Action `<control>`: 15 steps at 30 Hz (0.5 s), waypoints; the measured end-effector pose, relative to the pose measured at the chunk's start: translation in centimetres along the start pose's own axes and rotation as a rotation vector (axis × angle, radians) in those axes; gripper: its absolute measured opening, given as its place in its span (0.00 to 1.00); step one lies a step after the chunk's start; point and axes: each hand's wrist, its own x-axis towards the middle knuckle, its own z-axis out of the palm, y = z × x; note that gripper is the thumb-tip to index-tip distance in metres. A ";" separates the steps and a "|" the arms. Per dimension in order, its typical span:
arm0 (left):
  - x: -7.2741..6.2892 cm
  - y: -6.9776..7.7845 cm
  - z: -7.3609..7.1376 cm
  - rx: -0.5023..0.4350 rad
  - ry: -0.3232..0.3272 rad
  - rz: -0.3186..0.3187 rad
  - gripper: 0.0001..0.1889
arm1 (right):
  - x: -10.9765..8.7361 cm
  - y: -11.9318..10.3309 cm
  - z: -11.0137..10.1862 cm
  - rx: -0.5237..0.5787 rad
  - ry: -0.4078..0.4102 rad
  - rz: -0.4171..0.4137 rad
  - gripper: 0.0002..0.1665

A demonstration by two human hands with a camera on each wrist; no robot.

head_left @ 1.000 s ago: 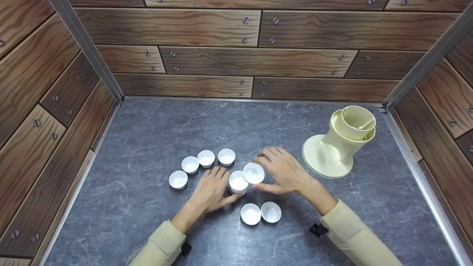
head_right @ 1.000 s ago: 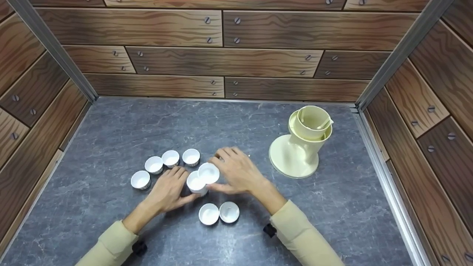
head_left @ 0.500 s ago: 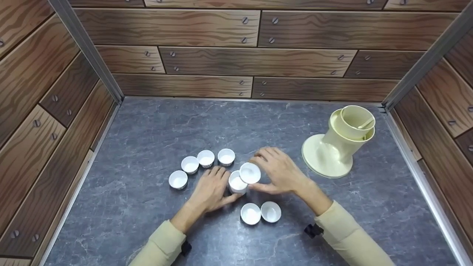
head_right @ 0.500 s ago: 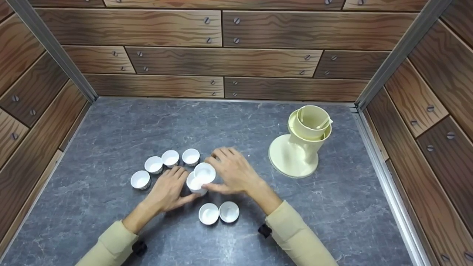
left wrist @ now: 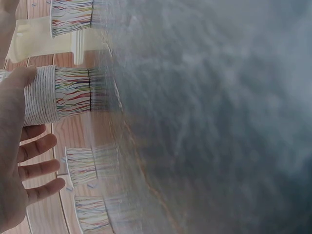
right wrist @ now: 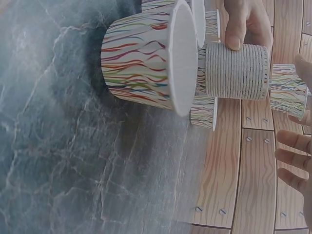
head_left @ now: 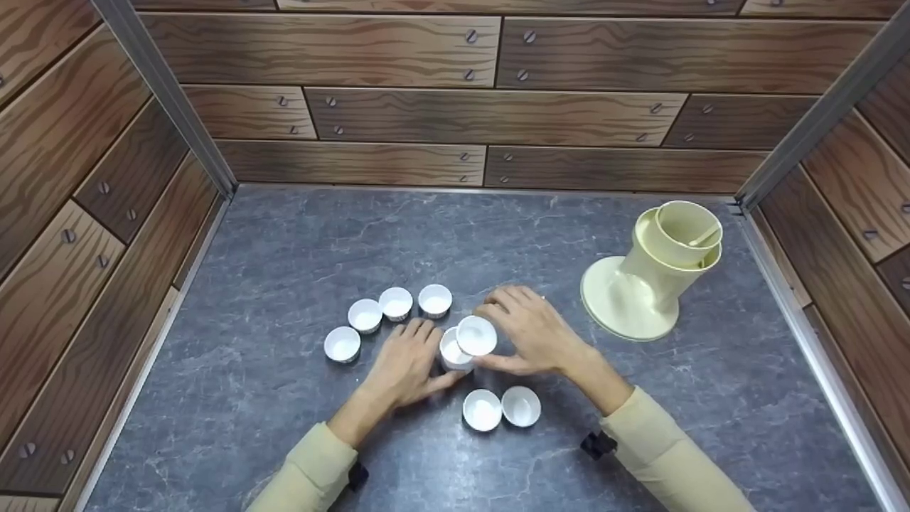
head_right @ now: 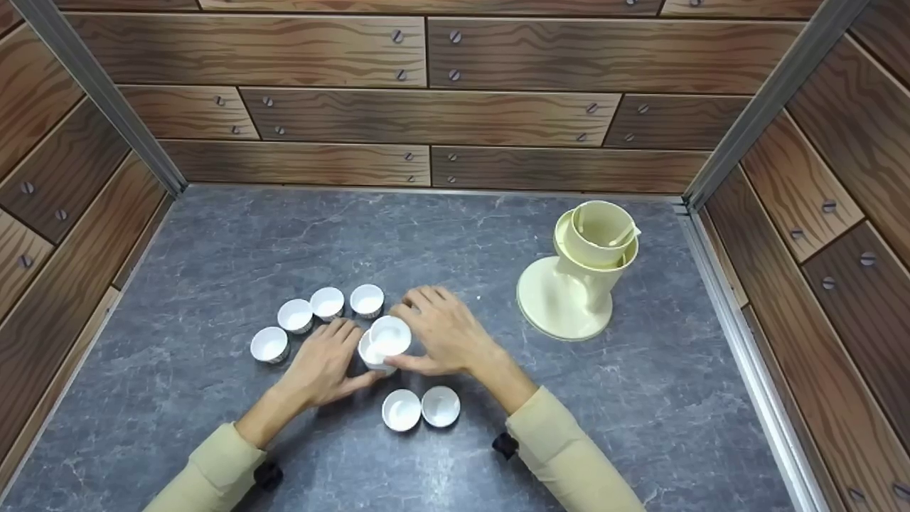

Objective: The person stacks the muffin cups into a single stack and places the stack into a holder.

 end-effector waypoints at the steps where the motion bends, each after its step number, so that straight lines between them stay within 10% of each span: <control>1: 0.0 0.0 0.0 0.001 0.000 0.000 0.37 | 0.0 0.0 0.0 0.002 0.001 -0.001 0.41; 15: 0.0 0.0 0.0 -0.004 0.001 -0.008 0.38 | 0.3 -0.5 0.3 0.014 -0.006 -0.007 0.39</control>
